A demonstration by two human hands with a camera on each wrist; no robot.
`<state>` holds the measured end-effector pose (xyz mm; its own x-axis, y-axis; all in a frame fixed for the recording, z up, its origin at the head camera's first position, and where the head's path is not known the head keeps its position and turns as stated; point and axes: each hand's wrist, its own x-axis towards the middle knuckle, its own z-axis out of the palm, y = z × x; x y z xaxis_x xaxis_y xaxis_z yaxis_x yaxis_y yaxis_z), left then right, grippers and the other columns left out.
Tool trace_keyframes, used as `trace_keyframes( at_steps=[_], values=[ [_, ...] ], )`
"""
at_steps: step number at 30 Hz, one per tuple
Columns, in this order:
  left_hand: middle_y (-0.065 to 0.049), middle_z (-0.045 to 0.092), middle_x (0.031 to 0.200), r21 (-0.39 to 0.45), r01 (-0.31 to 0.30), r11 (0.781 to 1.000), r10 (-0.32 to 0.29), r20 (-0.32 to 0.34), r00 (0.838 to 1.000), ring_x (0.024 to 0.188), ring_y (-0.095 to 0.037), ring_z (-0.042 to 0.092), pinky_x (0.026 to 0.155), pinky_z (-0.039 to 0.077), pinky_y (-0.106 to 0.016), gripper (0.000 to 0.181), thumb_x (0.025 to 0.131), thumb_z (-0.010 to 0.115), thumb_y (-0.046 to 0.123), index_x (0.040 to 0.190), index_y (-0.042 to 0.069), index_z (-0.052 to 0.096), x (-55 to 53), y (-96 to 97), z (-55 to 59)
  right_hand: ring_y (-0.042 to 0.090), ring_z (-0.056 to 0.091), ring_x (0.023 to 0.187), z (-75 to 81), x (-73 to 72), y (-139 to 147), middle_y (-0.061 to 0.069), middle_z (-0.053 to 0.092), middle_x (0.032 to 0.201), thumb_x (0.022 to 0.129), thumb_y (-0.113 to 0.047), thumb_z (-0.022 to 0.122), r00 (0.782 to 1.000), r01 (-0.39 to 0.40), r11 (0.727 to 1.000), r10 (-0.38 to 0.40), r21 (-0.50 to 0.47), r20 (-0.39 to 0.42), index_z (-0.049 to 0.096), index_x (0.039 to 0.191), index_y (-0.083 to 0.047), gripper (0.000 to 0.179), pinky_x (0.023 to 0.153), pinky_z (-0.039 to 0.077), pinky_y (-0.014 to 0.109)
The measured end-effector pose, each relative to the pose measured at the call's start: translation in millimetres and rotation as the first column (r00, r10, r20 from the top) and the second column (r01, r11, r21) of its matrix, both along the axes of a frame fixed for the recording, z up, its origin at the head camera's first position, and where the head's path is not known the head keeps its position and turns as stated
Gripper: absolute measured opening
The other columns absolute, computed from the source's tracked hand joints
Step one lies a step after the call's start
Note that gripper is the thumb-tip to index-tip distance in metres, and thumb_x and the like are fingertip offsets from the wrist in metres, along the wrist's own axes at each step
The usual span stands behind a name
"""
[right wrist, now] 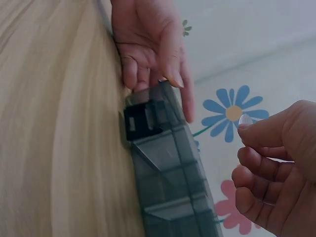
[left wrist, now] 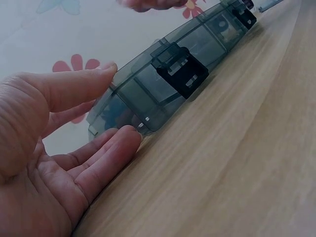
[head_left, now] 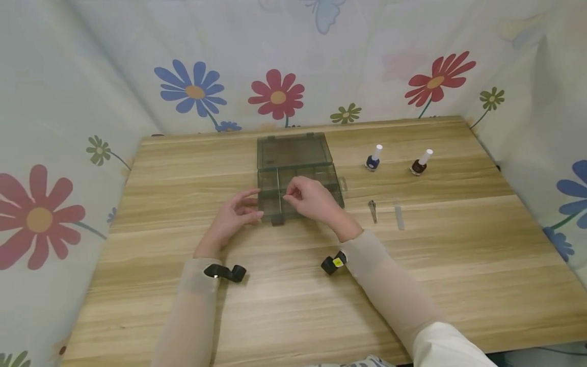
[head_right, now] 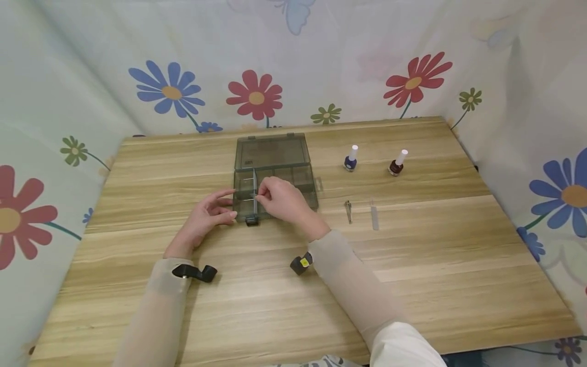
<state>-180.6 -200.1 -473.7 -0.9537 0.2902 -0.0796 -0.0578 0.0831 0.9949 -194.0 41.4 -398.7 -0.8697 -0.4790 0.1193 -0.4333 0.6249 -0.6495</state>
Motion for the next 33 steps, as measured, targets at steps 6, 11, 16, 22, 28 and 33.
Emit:
trace_keyframes(
  at_steps=[6,11,16,22,28,33],
  values=[
    [-0.019,0.049,0.127,-0.001,-0.001,1.0,0.001,-0.018,1.0,0.095,-0.027,0.06,0.076,0.056,-0.04,0.065,0.08,0.074,0.013,0.138,0.014,0.044,-2.1,-0.3,-3.2,0.012,0.055,0.071,-8.0,-2.0,-17.1,-0.001,0.057,0.081,0.089,-0.018,0.064,1.0,-0.012,0.998,0.013,0.057,-0.018,0.06,0.085,-0.01,0.01,0.061,0.048,0.024],
    [-0.02,0.048,0.127,0.004,-0.006,1.0,0.006,-0.007,1.0,0.094,-0.026,0.06,0.076,0.056,-0.039,0.065,0.08,0.073,0.01,0.138,0.014,0.044,-0.8,0.0,-0.4,0.011,0.054,0.069,-12.7,-4.1,-25.8,-0.002,0.057,0.08,0.09,-0.019,0.063,1.0,-0.021,0.995,0.022,0.101,-0.005,0.061,0.086,-0.011,0.009,0.057,0.047,0.022],
    [-0.024,0.047,0.129,0.002,0.002,1.0,-0.002,0.016,1.0,0.094,-0.025,0.06,0.078,0.055,-0.039,0.065,0.081,0.071,0.005,0.139,0.008,0.041,5.9,2.7,17.0,0.011,0.054,0.069,-15.8,-4.4,-32.0,-0.002,0.057,0.082,0.09,-0.02,0.062,1.0,-0.021,0.991,0.021,0.135,-0.001,0.062,0.088,-0.011,0.009,0.056,0.047,0.023],
    [-0.025,0.047,0.128,-0.012,0.001,1.0,-0.001,0.008,1.0,0.092,-0.024,0.06,0.078,0.055,-0.041,0.064,0.081,0.07,0.002,0.138,0.006,0.041,8.3,4.1,22.2,0.011,0.054,0.07,-19.1,-5.9,-35.6,-0.002,0.056,0.083,0.09,-0.02,0.062,1.0,-0.023,0.985,0.024,0.17,-0.004,0.062,0.09,-0.012,0.009,0.057,0.047,0.023],
    [-0.025,0.047,0.128,-0.005,0.003,1.0,-0.003,0.001,1.0,0.091,-0.024,0.06,0.078,0.055,-0.042,0.064,0.081,0.071,0.002,0.138,0.006,0.042,5.6,3.2,17.8,0.011,0.056,0.074,-18.4,-4.9,-37.3,0.0,0.057,0.087,0.091,-0.02,0.061,1.0,-0.028,0.984,0.029,0.174,-0.003,0.063,0.096,-0.01,0.011,0.061,0.049,0.025],
    [-0.023,0.048,0.128,0.005,0.004,1.0,-0.004,-0.001,1.0,0.092,-0.025,0.061,0.078,0.055,-0.043,0.065,0.081,0.071,0.004,0.139,0.009,0.042,1.3,-0.8,6.8,0.011,0.057,0.076,-18.4,-3.8,-34.1,-0.001,0.059,0.089,0.091,-0.022,0.061,1.0,-0.023,0.987,0.024,0.161,-0.006,0.064,0.098,-0.011,0.013,0.063,0.05,0.024]
  ],
)
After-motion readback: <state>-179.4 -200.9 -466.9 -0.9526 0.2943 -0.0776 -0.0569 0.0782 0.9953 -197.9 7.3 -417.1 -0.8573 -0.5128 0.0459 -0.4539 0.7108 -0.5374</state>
